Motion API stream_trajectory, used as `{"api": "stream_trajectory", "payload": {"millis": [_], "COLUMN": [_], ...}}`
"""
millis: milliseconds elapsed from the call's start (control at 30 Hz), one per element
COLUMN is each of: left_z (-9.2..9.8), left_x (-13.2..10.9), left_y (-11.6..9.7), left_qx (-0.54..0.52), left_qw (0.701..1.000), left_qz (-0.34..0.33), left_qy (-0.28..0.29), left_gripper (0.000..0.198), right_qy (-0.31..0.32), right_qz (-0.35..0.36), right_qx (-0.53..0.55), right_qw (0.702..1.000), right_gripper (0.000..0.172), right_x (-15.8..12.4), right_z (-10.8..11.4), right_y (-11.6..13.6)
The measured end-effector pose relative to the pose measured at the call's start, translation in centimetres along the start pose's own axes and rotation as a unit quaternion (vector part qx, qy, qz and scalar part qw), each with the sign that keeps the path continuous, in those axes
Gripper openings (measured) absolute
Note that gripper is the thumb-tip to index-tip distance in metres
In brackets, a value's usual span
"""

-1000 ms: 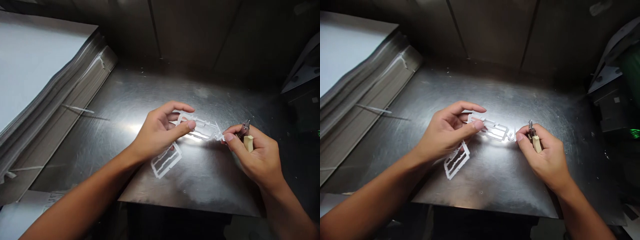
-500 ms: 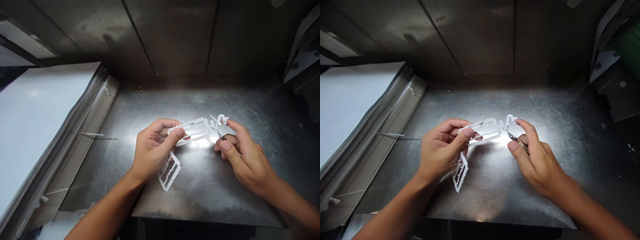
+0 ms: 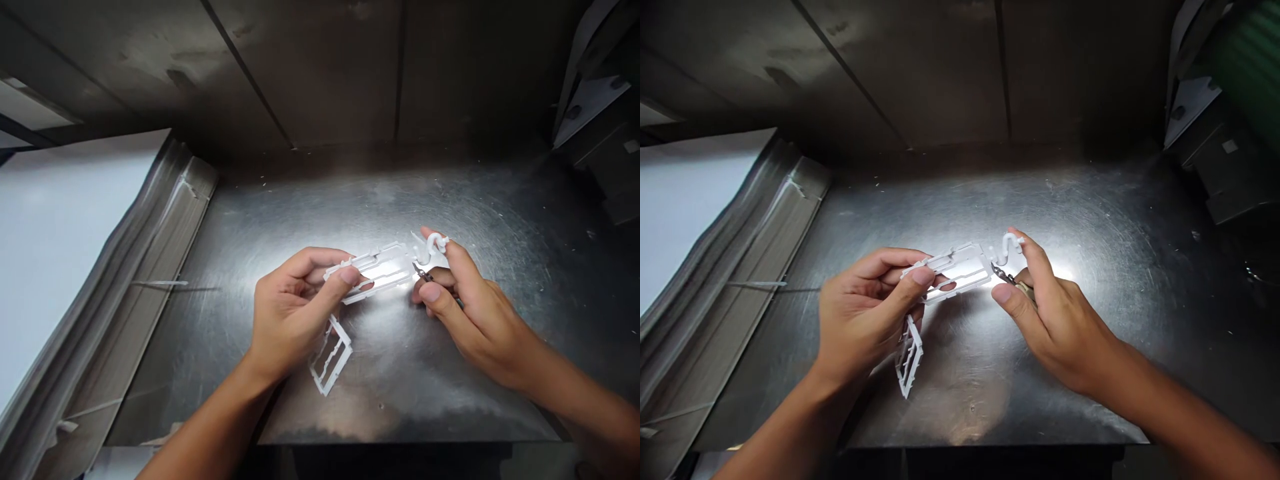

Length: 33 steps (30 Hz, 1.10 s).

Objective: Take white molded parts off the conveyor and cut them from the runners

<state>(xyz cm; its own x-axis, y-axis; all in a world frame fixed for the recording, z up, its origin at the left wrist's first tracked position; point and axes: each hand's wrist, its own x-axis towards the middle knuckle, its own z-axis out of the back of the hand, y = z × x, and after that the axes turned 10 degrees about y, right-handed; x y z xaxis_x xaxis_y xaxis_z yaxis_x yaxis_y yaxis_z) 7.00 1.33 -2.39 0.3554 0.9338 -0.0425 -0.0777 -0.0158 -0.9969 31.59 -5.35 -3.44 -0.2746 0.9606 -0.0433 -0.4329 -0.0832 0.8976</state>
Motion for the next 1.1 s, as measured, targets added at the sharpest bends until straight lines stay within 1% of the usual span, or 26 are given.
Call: {"api": "stream_trajectory", "payload": {"millis": [167, 300, 500, 767, 933, 1100], "left_z": [0.05, 0.10, 0.15, -0.21, -0.35, -0.28], "left_x": [-0.12, -0.17, -0.16, -0.18, -0.21, -0.08], "left_y": [0.27, 0.41, 0.28, 0.04, 0.04, 0.50], "left_qx": [0.023, 0.027, 0.017, 0.002, -0.018, -0.028], "left_qw": [1.000, 1.000, 1.000, 1.000, 1.000, 0.999], "left_qz": [0.000, -0.001, -0.006, -0.007, -0.014, -0.023], "left_qy": [-0.005, -0.002, 0.003, 0.004, 0.004, 0.017], "left_gripper": [0.034, 0.033, 0.028, 0.029, 0.022, 0.018], "right_qy": [0.002, 0.000, -0.003, -0.004, -0.029, -0.033], "right_qz": [-0.012, -0.009, -0.006, -0.014, 0.005, 0.020], "right_qx": [0.006, 0.000, -0.003, -0.020, -0.038, -0.062], "right_qw": [1.000, 1.000, 1.000, 1.000, 0.999, 0.997], "right_gripper": [0.063, 0.063, 0.062, 0.064, 0.074, 0.073], "right_x": [-0.03, 0.09, -0.02, 0.00, -0.03, 0.12], "right_z": [0.13, 0.18, 0.15, 0.21, -0.19, -0.34], "right_y": [0.08, 0.14, 0.07, 0.18, -0.11, -0.26]}}
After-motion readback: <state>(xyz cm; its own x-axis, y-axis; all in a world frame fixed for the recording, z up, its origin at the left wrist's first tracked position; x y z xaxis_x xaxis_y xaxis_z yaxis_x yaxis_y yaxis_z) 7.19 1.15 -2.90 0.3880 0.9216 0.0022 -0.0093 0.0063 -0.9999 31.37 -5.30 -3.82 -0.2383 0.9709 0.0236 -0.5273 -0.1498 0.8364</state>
